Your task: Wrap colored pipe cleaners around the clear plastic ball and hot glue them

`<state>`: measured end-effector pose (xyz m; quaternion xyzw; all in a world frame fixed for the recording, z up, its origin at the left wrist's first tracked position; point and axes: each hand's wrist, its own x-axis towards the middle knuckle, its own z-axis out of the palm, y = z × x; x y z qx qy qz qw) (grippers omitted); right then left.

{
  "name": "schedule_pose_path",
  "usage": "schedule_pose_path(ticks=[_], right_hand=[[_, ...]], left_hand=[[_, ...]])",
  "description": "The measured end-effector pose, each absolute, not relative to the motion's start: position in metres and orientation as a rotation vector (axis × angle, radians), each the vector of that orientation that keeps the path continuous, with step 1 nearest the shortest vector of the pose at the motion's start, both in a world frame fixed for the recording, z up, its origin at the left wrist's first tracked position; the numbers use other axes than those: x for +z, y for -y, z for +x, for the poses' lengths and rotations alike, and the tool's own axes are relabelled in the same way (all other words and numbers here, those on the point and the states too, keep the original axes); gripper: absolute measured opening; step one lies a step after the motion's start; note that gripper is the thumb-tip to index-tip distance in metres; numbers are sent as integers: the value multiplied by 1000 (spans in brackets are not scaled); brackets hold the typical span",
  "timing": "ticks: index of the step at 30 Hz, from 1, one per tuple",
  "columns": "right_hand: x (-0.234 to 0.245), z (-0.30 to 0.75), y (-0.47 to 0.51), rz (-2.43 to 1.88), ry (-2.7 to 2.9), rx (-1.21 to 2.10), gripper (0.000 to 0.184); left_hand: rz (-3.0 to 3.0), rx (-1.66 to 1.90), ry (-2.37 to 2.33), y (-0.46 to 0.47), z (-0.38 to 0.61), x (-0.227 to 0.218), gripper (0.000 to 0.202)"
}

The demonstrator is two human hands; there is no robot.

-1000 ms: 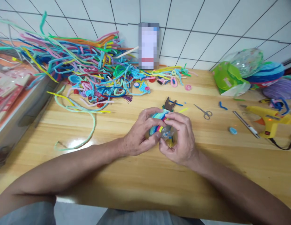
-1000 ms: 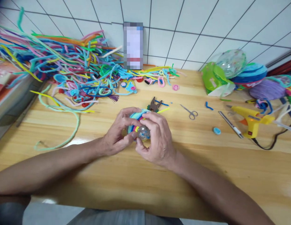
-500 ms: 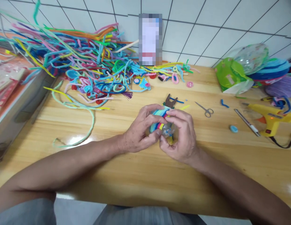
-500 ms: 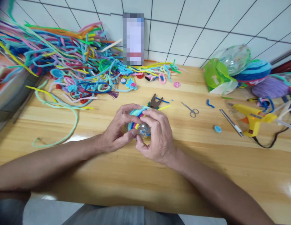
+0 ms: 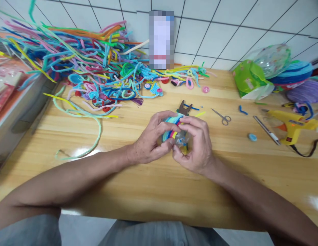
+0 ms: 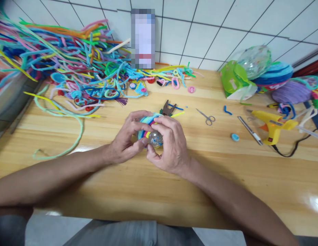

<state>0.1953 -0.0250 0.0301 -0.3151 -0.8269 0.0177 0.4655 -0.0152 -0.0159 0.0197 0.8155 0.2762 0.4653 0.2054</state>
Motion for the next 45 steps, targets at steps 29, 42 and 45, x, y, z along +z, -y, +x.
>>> schedule_pose_path(ticks=[29, 42, 45], right_hand=[[30, 194, 24, -772, 2026, 24, 57], [29, 195, 24, -780, 2035, 30, 58], [29, 196, 24, -784, 2042, 24, 59]], left_hand=[[2311, 1285, -796, 14, -16, 18, 26], [2301, 1321, -773, 13, -15, 17, 26], [2306, 1311, -777, 13, -15, 18, 26]])
